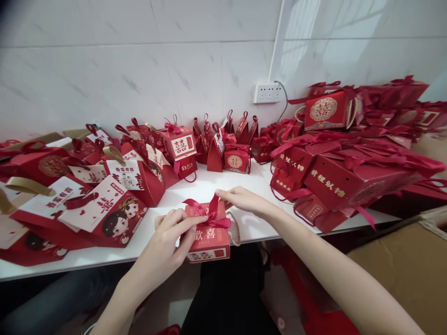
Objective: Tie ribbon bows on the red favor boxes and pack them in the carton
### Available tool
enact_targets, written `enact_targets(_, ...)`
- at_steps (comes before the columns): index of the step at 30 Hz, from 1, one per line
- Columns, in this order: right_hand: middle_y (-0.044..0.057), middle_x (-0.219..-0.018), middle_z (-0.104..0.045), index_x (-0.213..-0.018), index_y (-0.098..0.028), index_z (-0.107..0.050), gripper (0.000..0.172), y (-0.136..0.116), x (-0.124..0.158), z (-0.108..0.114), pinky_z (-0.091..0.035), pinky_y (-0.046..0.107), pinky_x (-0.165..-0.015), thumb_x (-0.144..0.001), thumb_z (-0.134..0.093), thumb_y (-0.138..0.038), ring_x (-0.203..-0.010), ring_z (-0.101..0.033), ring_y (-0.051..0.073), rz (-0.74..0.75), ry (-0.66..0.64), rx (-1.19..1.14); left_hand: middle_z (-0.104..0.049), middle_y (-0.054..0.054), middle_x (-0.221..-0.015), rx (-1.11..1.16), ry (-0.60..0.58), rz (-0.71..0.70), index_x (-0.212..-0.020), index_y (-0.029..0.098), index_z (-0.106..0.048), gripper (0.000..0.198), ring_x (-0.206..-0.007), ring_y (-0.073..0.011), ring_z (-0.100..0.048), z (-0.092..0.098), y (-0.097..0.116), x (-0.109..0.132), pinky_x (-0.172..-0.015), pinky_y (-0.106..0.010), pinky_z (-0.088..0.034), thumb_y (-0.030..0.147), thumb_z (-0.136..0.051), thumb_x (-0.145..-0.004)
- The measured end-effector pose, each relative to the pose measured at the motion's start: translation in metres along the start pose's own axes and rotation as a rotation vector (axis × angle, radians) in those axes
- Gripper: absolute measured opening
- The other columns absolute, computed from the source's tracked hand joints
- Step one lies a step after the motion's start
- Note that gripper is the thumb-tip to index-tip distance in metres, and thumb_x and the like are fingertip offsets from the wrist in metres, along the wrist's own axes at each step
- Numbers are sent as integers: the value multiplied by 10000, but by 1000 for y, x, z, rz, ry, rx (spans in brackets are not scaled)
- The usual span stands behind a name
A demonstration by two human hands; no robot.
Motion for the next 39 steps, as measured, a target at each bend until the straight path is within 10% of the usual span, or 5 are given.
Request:
enact_targets(17, 1, -640, -579, -713, -120, -612, 220, 9, -26, -33, -378, 227, -572, -699, -675, -330, -548, -491, 84, -81, -143, -357, -485, -35, -1272, 185, -213, 63, -1204, 282, -493, 387, -1170, -232, -448, -4, -18, -15, -1029, -410, -309, 203, -446, -828)
enact_targets(21, 30, -816, -588, -958, -161, -553, 222, 4, -6, 12, -419, 255, -649, -813, -548, -329, -682, -552, 124, 5, 285, -149, -429, -54, -1348, 410, -214, 107, -1218, 263, -484, 411, -1259, -241, -377, -10, -33, -15, -1048, -370, -299, 276, -502, -808)
enact_targets(24, 17, -780, -560, -931, -176, -524, 272, -1, 31, 32, -420, 270, -662, -841, -470, -427, -681, -547, 137, 108, 499, -73, -492, -68, -1245, 508, 21, 206, -1177, 240, -490, 394, -1188, -236, -431, 2, -53, -11, -979, -339, -348, 362, -512, -803)
enact_targets(29, -21, -548, -460, -613, -191, -463, 452, 9, 61, -3, -377, 266, -582, -831, -392, -581, -552, -450, 121, 109, 308, -31, -465, 17, -641, 526, 173, 457, -677, 197, -461, 259, -634, -136, -454, 5, -70, 5, -613, -256, -375, 403, -442, -834)
enact_targets(39, -49, -569, -439, -636, -179, -434, 390, 13, 57, -28, -304, 213, -492, -754, -572, -524, -508, -378, 74, 107, 251, -262, -576, -17, -858, 424, 72, 272, -840, 199, -573, 85, -767, -137, -512, 6, -48, 3, -712, -273, -415, 267, -527, -816)
Point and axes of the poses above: each hand's wrist, its own x-axis away from the middle knuckle, its own z-axis out of the back of the hand, y = z × x, the point moved 9 cm from there along -x, towards the middle knuckle
